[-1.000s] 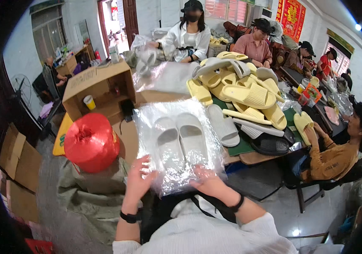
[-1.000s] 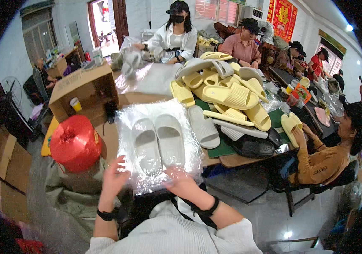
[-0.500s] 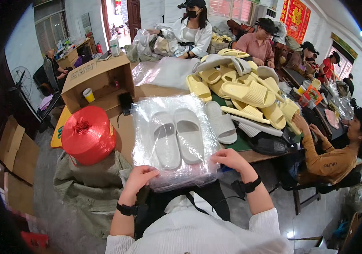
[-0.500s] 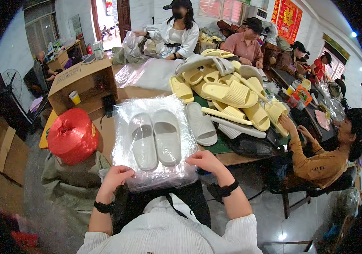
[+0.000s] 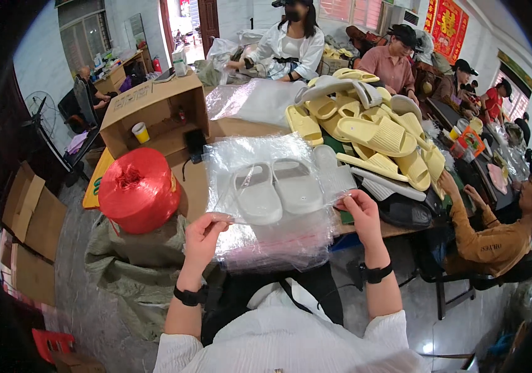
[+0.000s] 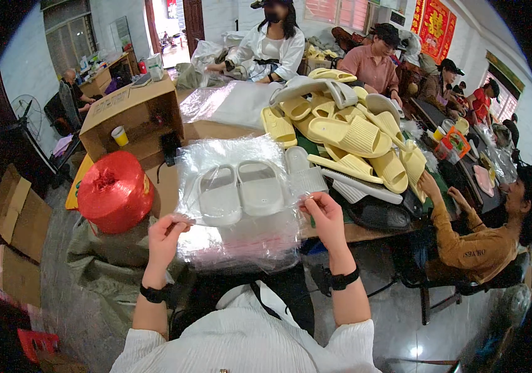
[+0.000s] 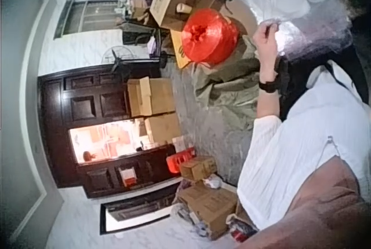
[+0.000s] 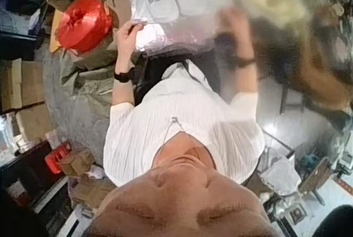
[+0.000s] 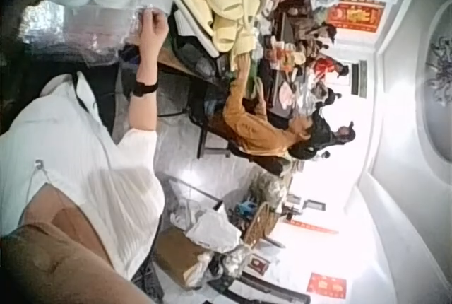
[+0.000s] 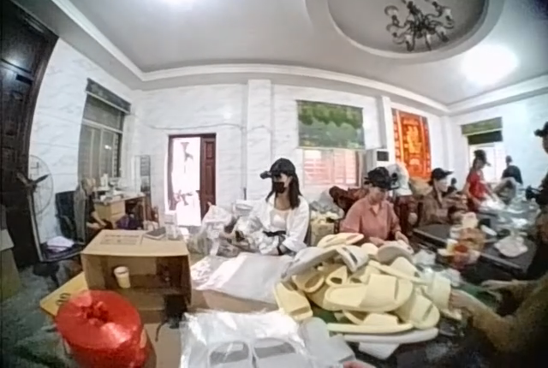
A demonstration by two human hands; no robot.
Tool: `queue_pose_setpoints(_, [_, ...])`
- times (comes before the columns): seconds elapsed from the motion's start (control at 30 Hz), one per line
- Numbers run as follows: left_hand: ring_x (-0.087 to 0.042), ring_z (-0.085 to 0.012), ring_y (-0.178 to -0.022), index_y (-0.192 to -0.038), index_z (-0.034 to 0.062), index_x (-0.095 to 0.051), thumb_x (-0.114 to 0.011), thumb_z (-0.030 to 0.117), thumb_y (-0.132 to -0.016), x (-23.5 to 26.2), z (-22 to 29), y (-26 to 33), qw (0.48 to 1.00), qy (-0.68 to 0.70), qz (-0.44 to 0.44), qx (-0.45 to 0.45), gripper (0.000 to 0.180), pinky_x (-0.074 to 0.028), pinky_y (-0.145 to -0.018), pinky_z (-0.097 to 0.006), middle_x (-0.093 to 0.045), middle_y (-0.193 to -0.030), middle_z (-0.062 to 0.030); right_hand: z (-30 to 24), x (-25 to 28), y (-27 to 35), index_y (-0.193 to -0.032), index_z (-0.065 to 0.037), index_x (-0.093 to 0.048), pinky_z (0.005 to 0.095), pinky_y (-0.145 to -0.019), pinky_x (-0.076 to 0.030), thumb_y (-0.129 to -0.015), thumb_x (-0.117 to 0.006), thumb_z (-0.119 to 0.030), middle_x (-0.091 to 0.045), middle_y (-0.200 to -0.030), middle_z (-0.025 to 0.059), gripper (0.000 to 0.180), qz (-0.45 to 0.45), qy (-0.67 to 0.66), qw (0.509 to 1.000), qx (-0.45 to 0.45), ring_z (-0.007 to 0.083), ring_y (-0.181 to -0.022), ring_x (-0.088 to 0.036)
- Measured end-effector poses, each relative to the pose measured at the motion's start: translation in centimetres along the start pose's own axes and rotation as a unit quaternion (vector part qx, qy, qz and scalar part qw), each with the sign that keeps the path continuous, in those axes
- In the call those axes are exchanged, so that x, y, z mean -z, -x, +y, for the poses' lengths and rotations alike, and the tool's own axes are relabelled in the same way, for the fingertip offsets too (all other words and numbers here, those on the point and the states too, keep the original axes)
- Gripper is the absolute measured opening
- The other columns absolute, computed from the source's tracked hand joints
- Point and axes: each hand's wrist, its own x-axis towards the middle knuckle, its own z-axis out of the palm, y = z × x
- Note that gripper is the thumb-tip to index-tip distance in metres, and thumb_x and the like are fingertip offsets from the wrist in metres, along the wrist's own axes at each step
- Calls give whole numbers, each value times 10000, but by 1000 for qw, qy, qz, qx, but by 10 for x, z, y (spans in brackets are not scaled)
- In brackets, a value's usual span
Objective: The recorder is packing sandals into plastic bags and placing them into a large sack in a shoe manufacturing environment.
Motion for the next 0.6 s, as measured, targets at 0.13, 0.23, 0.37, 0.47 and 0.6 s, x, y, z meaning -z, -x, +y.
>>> queue_pose_setpoints(0.13, [-641,-104,-894,-1013,-31,-687,-582,-34,-934,0,-7,2,998,-24,15,-49,132,-514,-819,-246,-712,-985,-66,1,-12,7,-1058,20,-619,268,-844,-538,-987,-578,-66,-643,-1021,43,119,33,-16,997,72,104,-901,-618])
queue_pose_setpoints(0.23, [-638,-105,-922,-1009,-33,-687,-582,-48,-925,-5,-2,-3,997,-6,43,-57,135,-504,-830,-245,-709,-1005,-74,-5,-17,5,-1073,10,-613,265,-850,-533,-987,-567,-59,-631,-1036,47,120,53,-35,995,74,116,-923,-625])
queue_pose_setpoints(0.37, [-637,-116,-940,-1049,-35,-662,-579,-46,-920,-11,-1,-7,992,-25,32,-122,154,-499,-839,-250,-698,-1009,-76,-7,-21,6,-1086,-3,-612,279,-874,-526,-998,-544,-109,-622,-1064,58,154,66,-91,993,32,137,-941,-622])
queue_pose_setpoints(0.47, [-620,-113,-959,-1078,-26,-643,-581,-30,-919,-30,-12,8,994,47,32,-97,170,-486,-848,-251,-679,-1021,-60,21,-24,21,-1208,-30,-573,388,-892,-508,-996,-542,-258,-605,-1153,86,312,111,-300,944,-78,204,-1003,-612])
queue_pose_setpoints(0.6, [-557,-81,-958,-1075,9,-627,-619,62,-921,-49,-44,40,979,172,43,104,163,-450,-859,-248,-641,-1040,-9,43,-39,42,-1257,-32,-538,356,-819,-512,-959,-631,-220,-615,-1158,85,365,104,-315,930,-157,190,-985,-620])
